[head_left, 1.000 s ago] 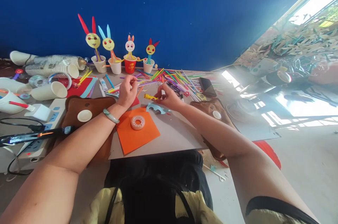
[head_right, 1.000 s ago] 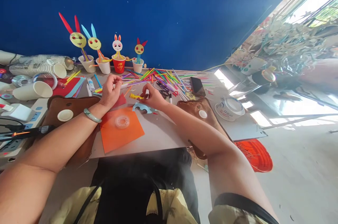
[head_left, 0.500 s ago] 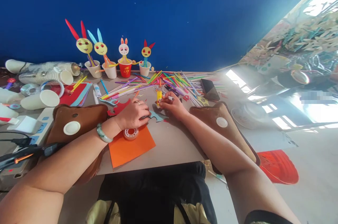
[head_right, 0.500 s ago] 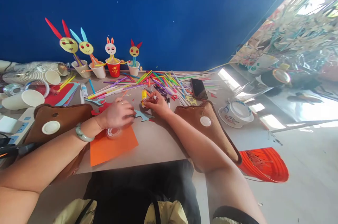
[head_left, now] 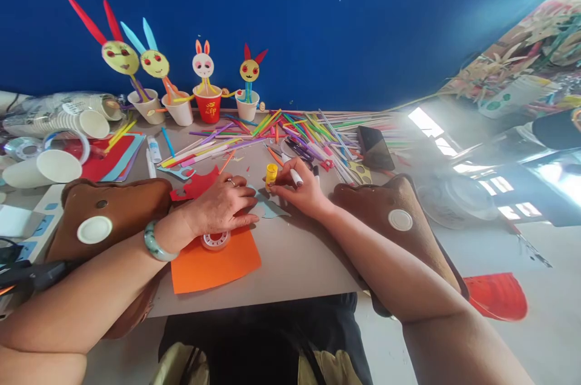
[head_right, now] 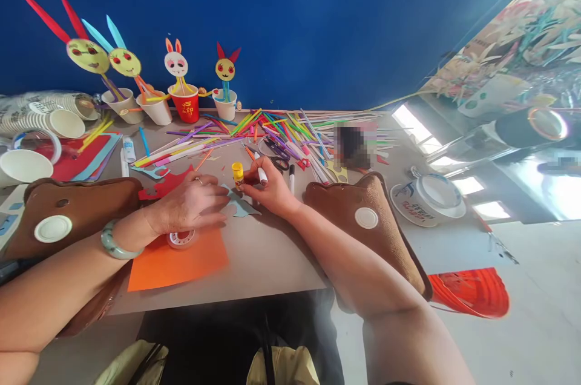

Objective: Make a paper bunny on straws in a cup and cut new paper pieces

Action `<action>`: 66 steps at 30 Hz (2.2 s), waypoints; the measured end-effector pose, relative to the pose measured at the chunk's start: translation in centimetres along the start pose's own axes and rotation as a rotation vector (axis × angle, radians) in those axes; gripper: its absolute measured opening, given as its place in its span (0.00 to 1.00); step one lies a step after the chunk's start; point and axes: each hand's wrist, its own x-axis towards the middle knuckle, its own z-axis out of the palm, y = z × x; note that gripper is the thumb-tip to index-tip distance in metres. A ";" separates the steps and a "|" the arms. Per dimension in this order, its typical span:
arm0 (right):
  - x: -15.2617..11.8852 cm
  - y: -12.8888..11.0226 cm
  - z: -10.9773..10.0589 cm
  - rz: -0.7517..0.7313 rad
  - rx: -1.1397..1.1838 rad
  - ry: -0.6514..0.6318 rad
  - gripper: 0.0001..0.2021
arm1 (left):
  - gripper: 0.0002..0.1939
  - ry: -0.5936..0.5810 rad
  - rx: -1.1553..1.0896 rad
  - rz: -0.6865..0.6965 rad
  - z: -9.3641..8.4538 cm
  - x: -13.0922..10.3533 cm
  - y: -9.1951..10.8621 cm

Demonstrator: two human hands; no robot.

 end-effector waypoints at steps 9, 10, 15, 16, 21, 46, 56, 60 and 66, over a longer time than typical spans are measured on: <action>0.0 -0.4 0.6 0.101 0.201 0.025 0.26 | 0.20 -0.006 -0.014 0.002 0.3 0.1 -0.1; 0.0 -0.5 0.7 0.118 0.233 0.034 0.26 | 0.20 0.000 -0.017 0.001 0.4 0.0 -0.1; 0.0 -0.9 0.7 0.213 0.346 0.064 0.27 | 0.21 0.002 -0.010 -0.013 0.5 -0.2 -0.1; 0.0 -1.0 0.7 0.229 0.368 0.065 0.27 | 0.22 -0.001 -0.002 -0.015 0.6 -0.2 -0.2; 0.1 -1.5 0.6 0.280 0.465 0.059 0.26 | 0.23 -0.020 0.015 -0.010 0.9 -0.3 -0.3; -0.5 -0.4 0.0 -0.159 -0.241 0.114 0.18 | 0.22 0.026 -0.033 -0.003 0.8 -0.2 -0.4; -0.6 -0.8 0.2 -0.139 -0.298 0.130 0.15 | 0.22 0.014 -0.066 -0.019 0.7 -0.2 -0.4; -0.6 -0.8 0.2 -0.167 -0.329 0.136 0.15 | 0.20 0.014 -0.054 -0.024 0.8 -0.2 -0.4; -0.6 -0.7 0.5 0.054 0.039 0.087 0.22 | 0.21 0.037 -0.039 -0.020 0.9 -0.1 -0.5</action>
